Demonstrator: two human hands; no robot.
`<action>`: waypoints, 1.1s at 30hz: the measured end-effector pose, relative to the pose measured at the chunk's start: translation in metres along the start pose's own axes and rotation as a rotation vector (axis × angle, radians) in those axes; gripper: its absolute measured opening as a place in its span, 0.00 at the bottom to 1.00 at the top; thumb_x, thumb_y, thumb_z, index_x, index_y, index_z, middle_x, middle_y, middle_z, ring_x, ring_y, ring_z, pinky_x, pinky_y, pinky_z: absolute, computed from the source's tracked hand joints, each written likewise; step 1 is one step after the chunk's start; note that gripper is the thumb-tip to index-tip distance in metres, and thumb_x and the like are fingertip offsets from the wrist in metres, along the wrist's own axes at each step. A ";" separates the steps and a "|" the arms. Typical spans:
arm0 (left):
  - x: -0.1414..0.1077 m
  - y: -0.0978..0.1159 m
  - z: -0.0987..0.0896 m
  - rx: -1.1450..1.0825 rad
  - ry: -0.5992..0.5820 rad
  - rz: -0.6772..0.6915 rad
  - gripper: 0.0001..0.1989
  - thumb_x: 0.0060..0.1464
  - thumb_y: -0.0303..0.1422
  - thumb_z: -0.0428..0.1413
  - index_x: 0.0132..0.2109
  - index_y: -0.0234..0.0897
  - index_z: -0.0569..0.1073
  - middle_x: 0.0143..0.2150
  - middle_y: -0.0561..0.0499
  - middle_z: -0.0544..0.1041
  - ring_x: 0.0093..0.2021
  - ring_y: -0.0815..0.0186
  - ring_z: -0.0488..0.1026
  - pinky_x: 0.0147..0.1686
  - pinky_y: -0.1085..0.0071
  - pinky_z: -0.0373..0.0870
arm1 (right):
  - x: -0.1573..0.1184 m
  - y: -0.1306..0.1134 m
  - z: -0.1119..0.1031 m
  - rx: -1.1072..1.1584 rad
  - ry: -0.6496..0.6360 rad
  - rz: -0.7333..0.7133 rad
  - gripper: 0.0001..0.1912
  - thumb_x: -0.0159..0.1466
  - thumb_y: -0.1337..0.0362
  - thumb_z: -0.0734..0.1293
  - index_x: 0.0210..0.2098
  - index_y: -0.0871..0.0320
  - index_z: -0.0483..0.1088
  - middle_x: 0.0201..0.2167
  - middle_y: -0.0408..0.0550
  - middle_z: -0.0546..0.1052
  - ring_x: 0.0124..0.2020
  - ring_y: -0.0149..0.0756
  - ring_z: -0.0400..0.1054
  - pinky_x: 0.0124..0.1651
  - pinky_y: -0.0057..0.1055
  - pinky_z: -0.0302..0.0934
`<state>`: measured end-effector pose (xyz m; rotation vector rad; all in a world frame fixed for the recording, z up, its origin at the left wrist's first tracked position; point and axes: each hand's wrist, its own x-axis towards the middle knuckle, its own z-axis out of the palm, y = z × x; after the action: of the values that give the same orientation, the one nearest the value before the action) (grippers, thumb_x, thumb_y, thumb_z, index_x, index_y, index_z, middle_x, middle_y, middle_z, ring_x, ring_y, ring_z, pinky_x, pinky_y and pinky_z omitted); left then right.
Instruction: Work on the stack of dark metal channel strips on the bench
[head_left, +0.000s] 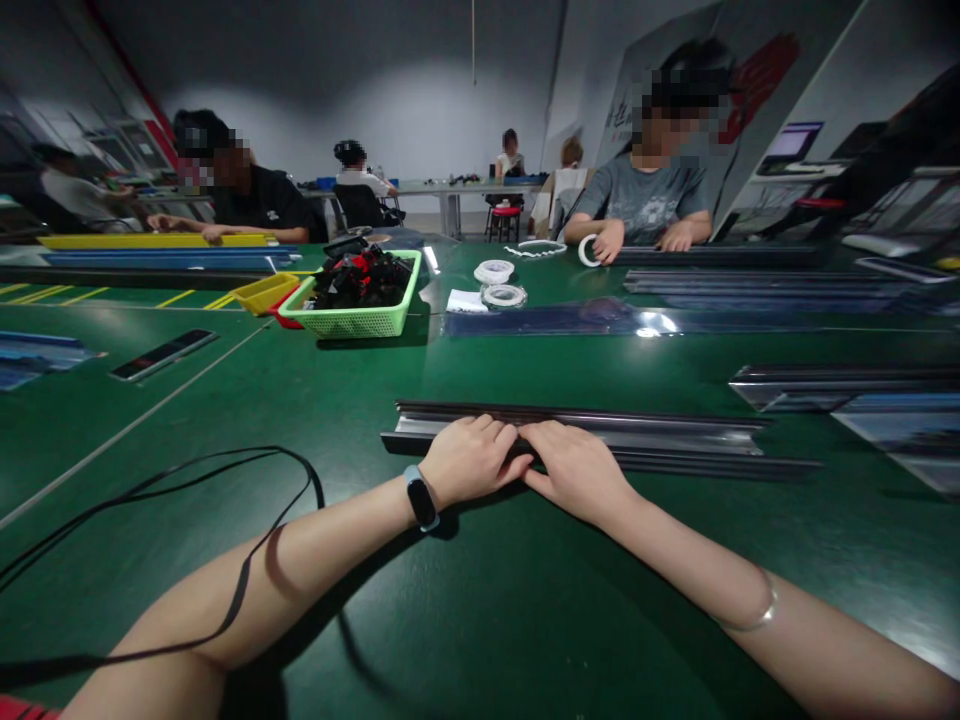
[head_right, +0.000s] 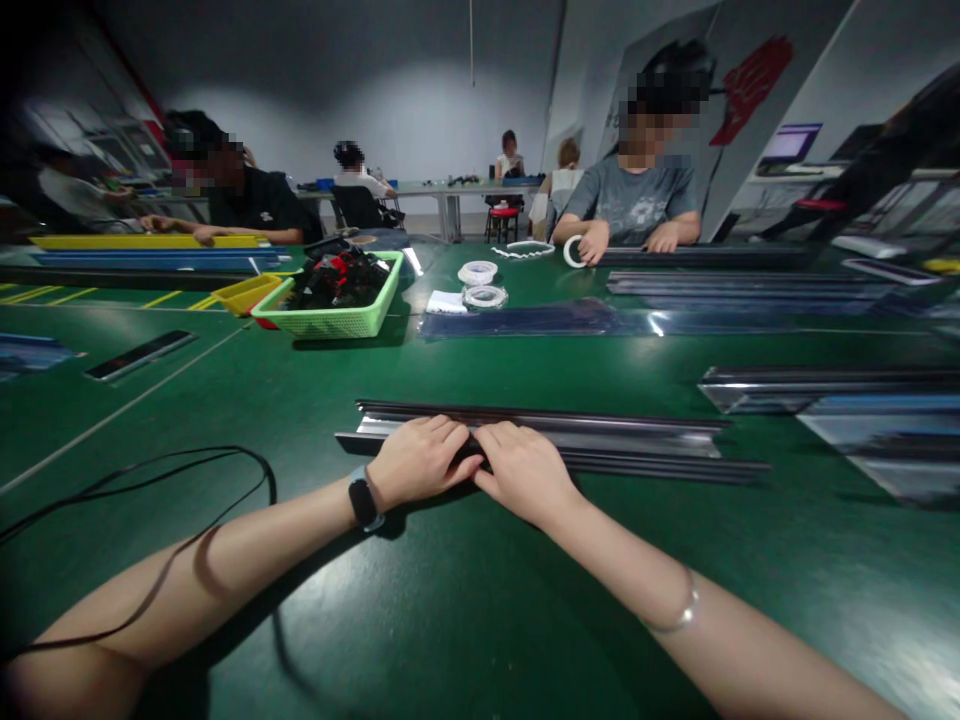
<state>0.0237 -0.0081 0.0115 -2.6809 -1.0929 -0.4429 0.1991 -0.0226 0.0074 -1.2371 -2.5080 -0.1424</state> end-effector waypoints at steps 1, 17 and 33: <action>-0.001 0.000 0.000 0.002 0.011 0.003 0.18 0.57 0.43 0.39 0.37 0.33 0.65 0.32 0.48 0.69 0.36 0.65 0.66 0.36 0.68 0.64 | 0.000 0.000 0.000 0.004 0.011 0.001 0.15 0.57 0.62 0.61 0.43 0.60 0.62 0.39 0.49 0.70 0.40 0.37 0.62 0.42 0.32 0.54; 0.001 0.002 -0.003 0.011 0.033 -0.010 0.18 0.57 0.42 0.39 0.38 0.33 0.66 0.30 0.48 0.68 0.34 0.67 0.66 0.33 0.70 0.63 | 0.000 0.000 -0.002 0.006 0.016 0.065 0.16 0.57 0.61 0.59 0.44 0.59 0.61 0.33 0.49 0.70 0.35 0.35 0.65 0.37 0.29 0.56; -0.001 0.001 -0.001 0.018 0.067 0.002 0.16 0.57 0.41 0.40 0.37 0.34 0.66 0.29 0.49 0.69 0.32 0.67 0.67 0.31 0.71 0.62 | -0.002 0.000 0.001 0.016 0.066 0.057 0.17 0.58 0.60 0.60 0.46 0.60 0.61 0.35 0.49 0.71 0.36 0.35 0.65 0.38 0.30 0.57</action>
<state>0.0233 -0.0099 0.0118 -2.6309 -1.0710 -0.5154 0.1996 -0.0239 0.0062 -1.2755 -2.4110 -0.1461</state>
